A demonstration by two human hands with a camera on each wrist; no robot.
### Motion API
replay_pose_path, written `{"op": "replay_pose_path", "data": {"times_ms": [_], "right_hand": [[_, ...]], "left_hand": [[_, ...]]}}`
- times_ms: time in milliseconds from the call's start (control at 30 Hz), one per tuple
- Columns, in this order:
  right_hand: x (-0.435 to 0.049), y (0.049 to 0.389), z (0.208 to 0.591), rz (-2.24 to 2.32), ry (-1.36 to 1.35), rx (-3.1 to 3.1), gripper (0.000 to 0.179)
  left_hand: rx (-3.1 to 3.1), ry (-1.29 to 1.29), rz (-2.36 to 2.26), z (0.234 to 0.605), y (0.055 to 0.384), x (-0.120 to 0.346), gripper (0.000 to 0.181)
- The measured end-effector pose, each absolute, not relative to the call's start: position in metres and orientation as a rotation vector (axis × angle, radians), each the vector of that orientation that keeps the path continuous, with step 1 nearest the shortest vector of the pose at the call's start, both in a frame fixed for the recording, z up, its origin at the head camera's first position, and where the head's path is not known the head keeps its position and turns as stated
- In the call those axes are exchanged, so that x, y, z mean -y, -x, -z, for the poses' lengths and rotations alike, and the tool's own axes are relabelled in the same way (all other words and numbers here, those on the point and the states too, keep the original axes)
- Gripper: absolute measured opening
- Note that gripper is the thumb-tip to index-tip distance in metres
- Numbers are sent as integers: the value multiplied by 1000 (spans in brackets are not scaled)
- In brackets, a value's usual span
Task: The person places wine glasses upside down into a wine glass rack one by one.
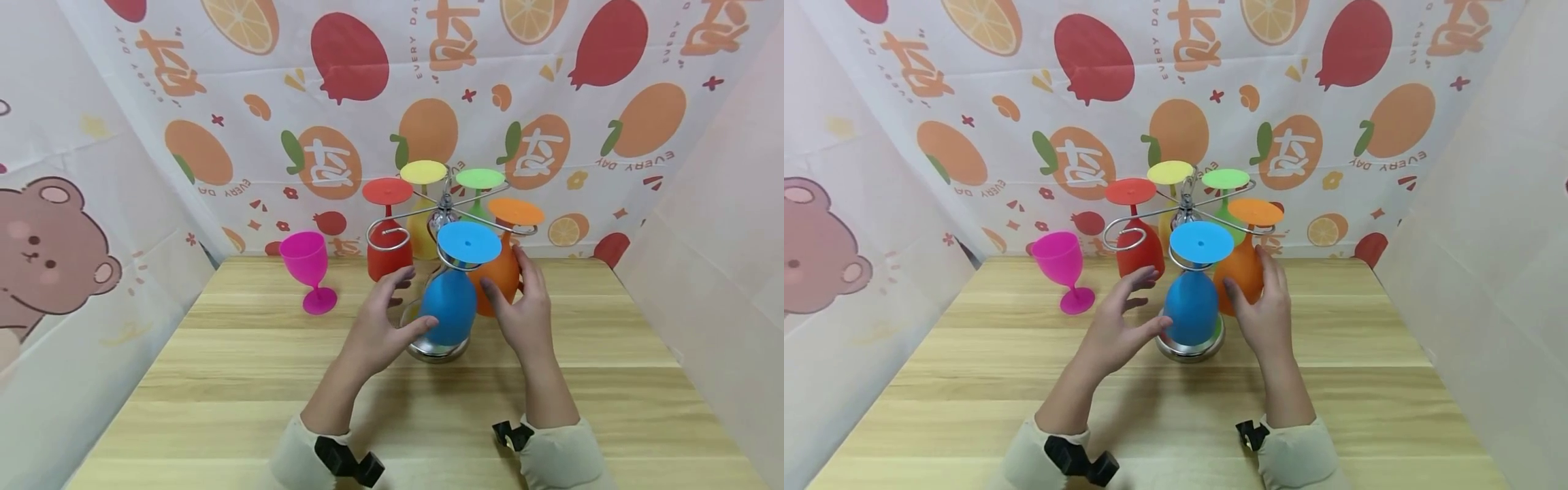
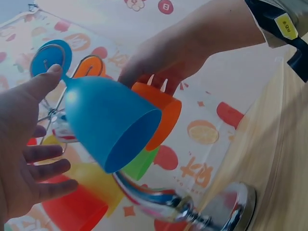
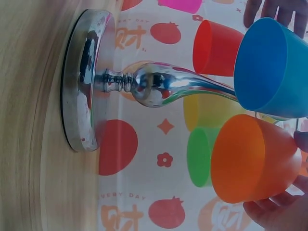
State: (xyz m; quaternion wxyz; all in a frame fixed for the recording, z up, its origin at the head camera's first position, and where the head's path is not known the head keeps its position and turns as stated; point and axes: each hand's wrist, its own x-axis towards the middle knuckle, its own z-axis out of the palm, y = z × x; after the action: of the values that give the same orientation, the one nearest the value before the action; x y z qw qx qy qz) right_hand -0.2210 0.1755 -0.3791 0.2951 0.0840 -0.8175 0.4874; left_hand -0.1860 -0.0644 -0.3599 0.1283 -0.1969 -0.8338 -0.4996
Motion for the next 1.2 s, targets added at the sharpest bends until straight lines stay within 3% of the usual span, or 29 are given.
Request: {"op": "replay_pose_path", "data": {"times_ms": [233, 433, 800, 1200], "right_hand": [[-177, 220, 378, -1290, -215, 2194, 69], [-177, 219, 377, -1302, -209, 2197, 68], [-175, 218, 376, -1320, -212, 2214, 69], [-177, 221, 378, -1327, -205, 2221, 70]], "left_hand": [[2270, 566, 1346, 359, 183, 96, 66], [2252, 461, 988, 353, 213, 138, 52], [2636, 277, 455, 346, 283, 205, 71], [2866, 176, 232, 356, 322, 212, 74]]}}
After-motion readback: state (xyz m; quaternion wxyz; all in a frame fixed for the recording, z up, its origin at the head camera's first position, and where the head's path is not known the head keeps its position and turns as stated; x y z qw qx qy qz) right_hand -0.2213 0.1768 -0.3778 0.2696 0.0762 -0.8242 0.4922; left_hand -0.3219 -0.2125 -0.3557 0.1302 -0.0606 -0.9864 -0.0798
